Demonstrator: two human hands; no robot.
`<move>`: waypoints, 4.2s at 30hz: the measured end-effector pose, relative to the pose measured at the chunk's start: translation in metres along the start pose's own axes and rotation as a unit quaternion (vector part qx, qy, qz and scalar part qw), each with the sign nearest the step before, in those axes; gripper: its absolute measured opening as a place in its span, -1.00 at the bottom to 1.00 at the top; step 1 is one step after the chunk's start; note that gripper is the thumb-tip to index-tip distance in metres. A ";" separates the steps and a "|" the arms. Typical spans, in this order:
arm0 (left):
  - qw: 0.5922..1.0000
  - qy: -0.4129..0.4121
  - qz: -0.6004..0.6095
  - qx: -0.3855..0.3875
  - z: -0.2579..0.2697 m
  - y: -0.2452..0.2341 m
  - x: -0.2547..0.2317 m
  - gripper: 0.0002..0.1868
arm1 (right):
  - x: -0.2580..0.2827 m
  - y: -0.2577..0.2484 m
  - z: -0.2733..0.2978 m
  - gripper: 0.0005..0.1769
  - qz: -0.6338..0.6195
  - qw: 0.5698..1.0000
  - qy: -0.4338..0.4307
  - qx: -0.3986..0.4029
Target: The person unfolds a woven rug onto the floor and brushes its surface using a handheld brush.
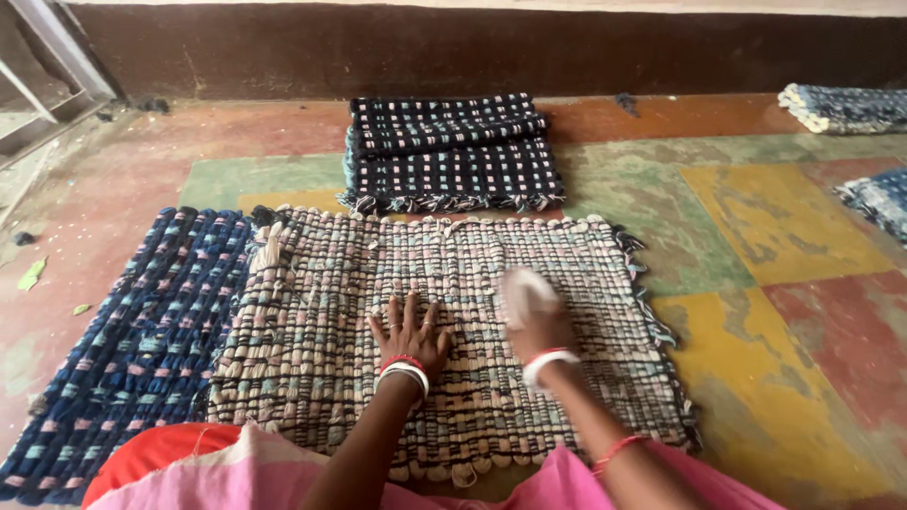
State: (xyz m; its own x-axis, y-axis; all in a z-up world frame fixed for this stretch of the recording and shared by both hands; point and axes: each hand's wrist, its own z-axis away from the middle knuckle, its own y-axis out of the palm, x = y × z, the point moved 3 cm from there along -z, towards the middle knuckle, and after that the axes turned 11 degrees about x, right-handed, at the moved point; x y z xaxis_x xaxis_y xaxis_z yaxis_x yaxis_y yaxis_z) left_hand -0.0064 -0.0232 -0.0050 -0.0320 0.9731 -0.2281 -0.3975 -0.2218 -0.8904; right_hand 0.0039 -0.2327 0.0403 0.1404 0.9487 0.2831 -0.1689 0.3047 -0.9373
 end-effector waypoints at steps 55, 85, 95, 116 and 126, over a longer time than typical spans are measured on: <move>0.989 0.032 -0.139 0.032 0.018 -0.014 -0.005 -0.27 | -0.013 0.022 0.003 -0.11 0.027 0.999 0.014 0.028; 0.994 0.032 -0.107 0.002 0.006 0.010 0.002 -0.27 | -0.152 0.013 -0.003 0.02 -0.009 0.984 0.176 0.035; 0.996 0.037 -0.075 -0.043 0.009 0.016 0.006 -0.32 | 0.039 0.055 0.081 -0.08 0.078 0.987 -0.061 0.125; 0.996 0.034 -0.079 -0.009 0.012 0.010 0.005 -0.31 | -0.065 0.021 0.042 0.08 0.025 0.989 0.133 0.052; 0.996 0.039 -0.075 0.006 0.020 0.008 0.007 -0.34 | -0.137 0.008 0.017 0.08 -0.042 0.982 0.180 0.036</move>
State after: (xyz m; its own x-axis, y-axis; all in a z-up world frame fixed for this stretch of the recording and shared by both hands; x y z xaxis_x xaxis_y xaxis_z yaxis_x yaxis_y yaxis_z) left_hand -0.0282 -0.0166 -0.0060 0.1005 0.9872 -0.1236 -0.4041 -0.0730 -0.9118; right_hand -0.0334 -0.3586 -0.0025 0.4903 0.8330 0.2562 -0.2090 0.3978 -0.8934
